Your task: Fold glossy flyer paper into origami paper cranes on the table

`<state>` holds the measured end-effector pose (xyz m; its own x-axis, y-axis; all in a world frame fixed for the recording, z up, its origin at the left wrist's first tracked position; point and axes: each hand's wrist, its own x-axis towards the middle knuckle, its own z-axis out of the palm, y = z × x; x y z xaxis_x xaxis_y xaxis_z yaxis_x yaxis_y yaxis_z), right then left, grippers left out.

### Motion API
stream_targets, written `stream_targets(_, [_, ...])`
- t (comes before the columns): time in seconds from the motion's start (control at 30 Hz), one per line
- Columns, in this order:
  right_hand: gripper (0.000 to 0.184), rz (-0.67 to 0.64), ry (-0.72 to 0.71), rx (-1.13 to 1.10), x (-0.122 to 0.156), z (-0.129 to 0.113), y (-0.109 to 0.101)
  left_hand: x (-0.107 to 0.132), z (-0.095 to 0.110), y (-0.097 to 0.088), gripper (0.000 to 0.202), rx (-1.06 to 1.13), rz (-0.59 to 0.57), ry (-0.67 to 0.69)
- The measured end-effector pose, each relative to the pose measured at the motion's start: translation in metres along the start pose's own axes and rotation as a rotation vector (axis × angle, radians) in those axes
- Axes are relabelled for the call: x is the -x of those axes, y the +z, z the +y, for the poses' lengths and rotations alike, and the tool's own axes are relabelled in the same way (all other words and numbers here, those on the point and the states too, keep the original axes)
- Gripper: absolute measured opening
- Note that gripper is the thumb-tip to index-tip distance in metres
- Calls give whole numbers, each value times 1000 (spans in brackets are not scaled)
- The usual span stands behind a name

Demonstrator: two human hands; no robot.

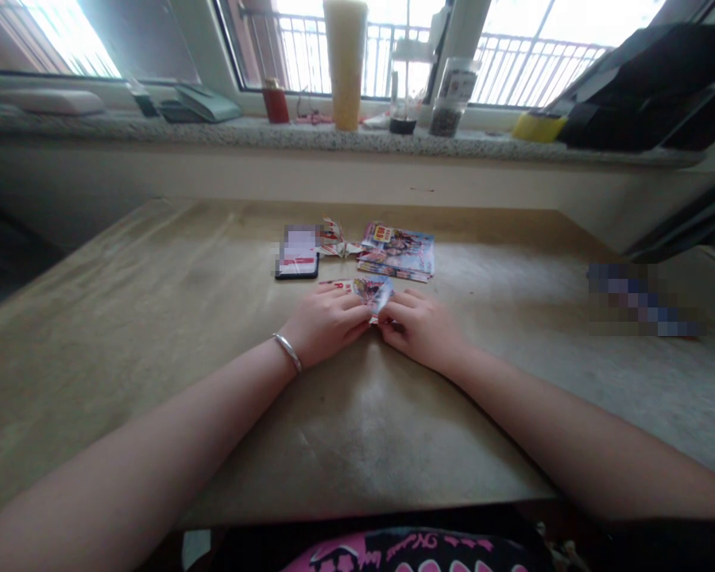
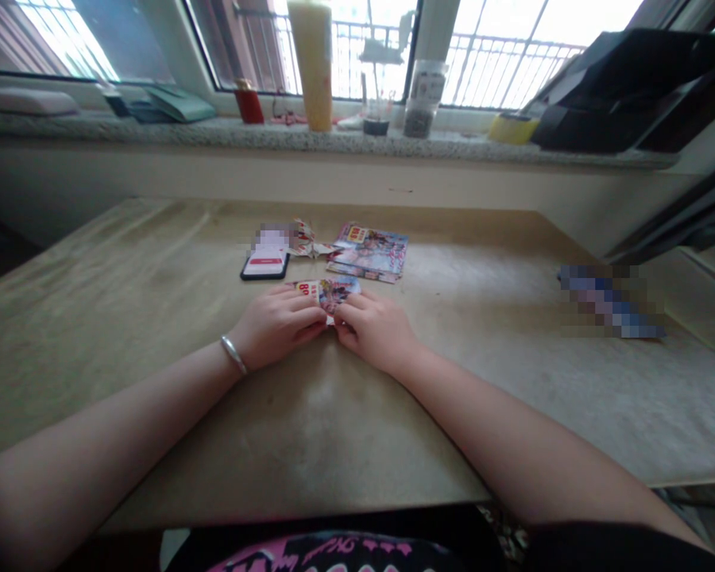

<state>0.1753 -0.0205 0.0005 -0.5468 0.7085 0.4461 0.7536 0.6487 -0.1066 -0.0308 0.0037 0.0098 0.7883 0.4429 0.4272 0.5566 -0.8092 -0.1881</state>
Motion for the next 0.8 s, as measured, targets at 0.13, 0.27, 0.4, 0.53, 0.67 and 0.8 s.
stream_targets(0.13, [10, -14, -2, -63, -1, -2, 2, -2, 4, 5, 21, 20, 72, 17])
stream_targets(0.27, [10, 12, 7, -124, -1, 2, 3, -1, 1, 5, 19, 33, 90, -4])
stream_targets(0.4, [10, 27, 1, -157, 1, 5, 1, 1, -4, 4, 19, 35, 92, 3])
stream_targets(0.53, [9, 55, 8, -200, 2, 9, 0, 3, -10, 1, 19, 18, 101, 11])
stream_targets(0.67, [8, 41, 3, -254, 4, 16, 2, 7, -18, 0, 21, 17, 71, 15])
stream_targets(0.8, [8, 19, -2, -291, 7, 22, 3, 12, -27, 1, 19, 20, 38, 25])
